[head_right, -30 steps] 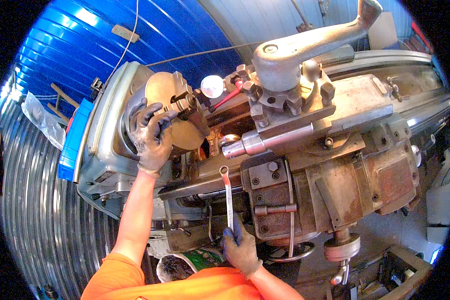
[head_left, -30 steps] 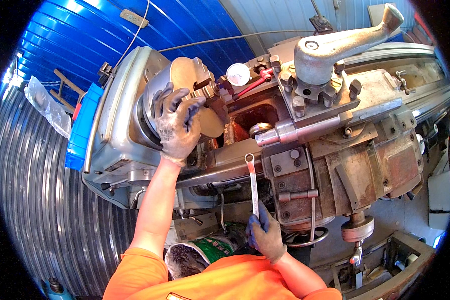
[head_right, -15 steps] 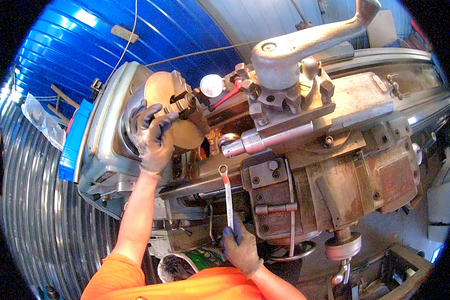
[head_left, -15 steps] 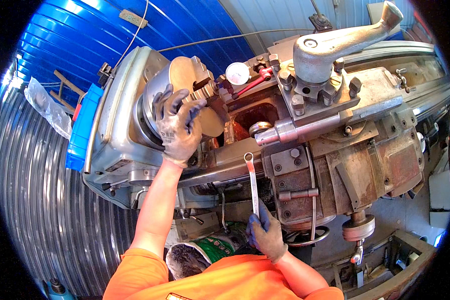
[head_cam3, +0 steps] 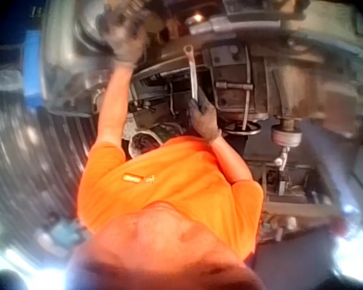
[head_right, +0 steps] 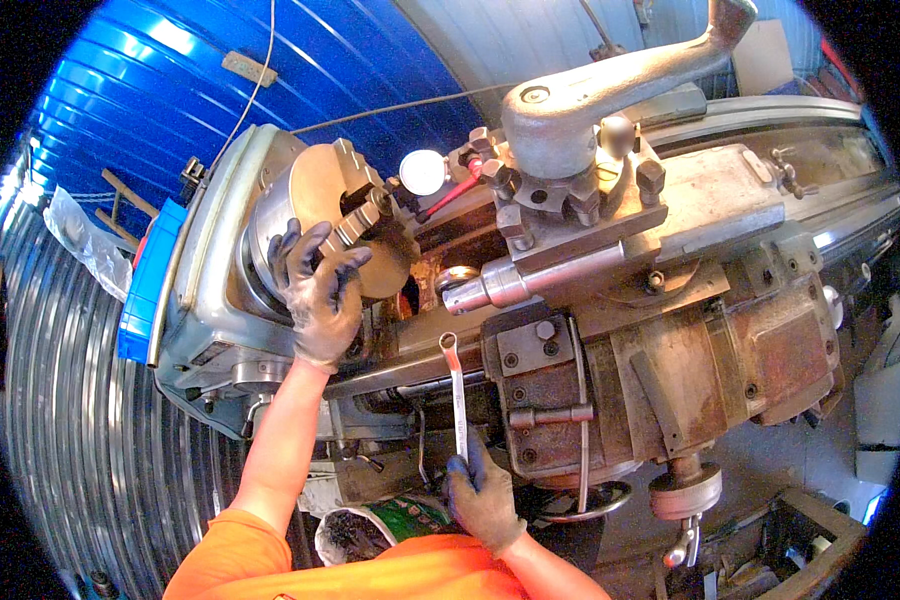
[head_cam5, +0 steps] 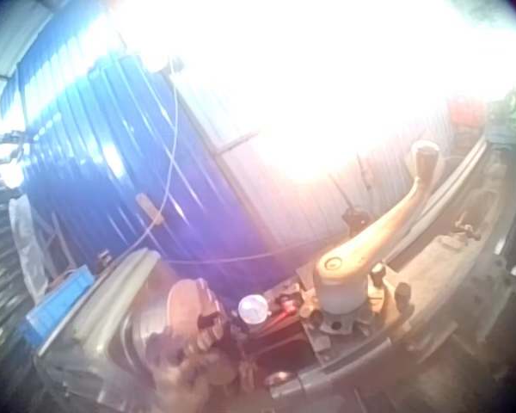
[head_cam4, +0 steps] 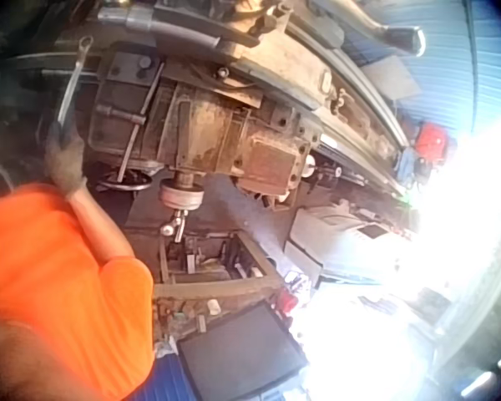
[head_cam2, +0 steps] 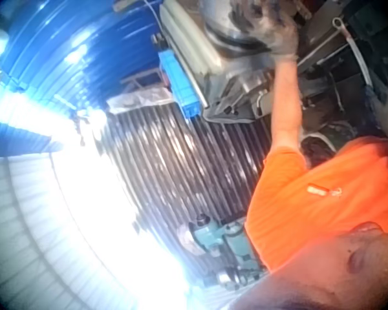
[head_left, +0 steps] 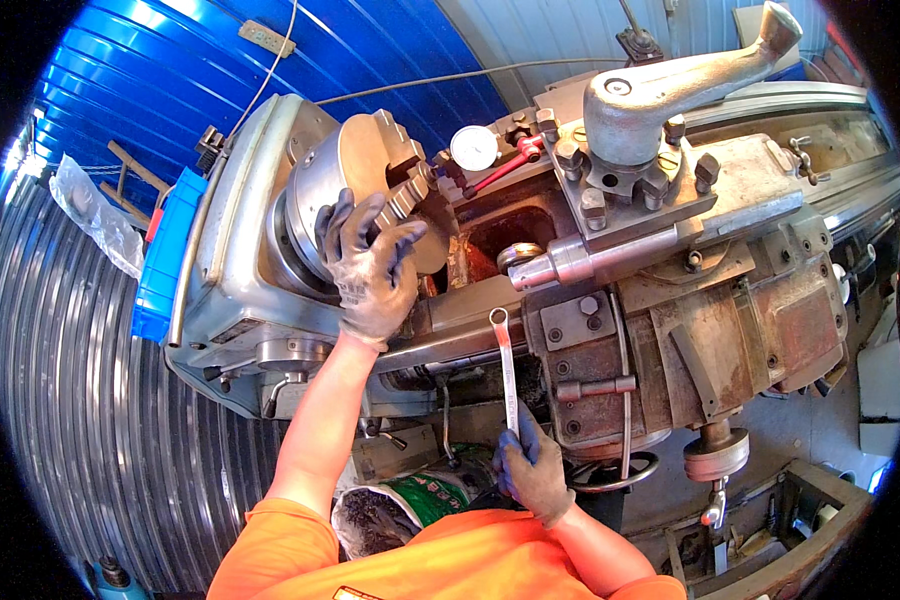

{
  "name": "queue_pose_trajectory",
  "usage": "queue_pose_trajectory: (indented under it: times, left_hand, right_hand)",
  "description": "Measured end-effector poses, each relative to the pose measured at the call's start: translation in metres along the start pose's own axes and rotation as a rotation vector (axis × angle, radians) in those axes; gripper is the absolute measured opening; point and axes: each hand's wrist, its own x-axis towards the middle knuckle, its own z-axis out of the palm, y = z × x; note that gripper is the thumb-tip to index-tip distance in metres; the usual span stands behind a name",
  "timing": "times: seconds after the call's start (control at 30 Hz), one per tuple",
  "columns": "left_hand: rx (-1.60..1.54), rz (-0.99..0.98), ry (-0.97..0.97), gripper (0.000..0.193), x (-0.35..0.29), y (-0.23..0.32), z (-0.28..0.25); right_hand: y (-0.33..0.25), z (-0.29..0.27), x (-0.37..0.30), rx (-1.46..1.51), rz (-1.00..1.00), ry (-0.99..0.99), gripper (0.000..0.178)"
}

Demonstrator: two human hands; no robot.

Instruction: The person uses a wrench to tighten a component on a lathe, rotates the chuck by hand, and uses a soft-faced hammer to tap the workpiece into alignment while observing a dial indicator.

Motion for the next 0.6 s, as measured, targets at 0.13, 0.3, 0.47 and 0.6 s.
queue_pose_trajectory:
  times: [0.13,0.3,0.47,0.6]
  left_hand:
    - [0.006,-0.008,-0.028,0.034,-0.007,0.005,0.001]
    - [0.0,-0.02,-0.073,0.035,-0.017,0.011,0.002]
    - [-0.038,-0.042,-0.091,0.037,-0.035,0.012,0.011]
    - [0.002,-0.02,-0.136,0.038,-0.042,0.017,0.013]
  right_hand:
    - [0.01,-0.002,0.002,-0.036,-0.053,0.004,0.056]
    - [0.009,-0.001,0.002,-0.049,-0.037,0.012,0.056]
    - [0.009,-0.002,0.002,-0.066,-0.037,0.008,0.056]
    - [0.011,-0.001,0.003,-0.071,-0.042,0.023,0.056]
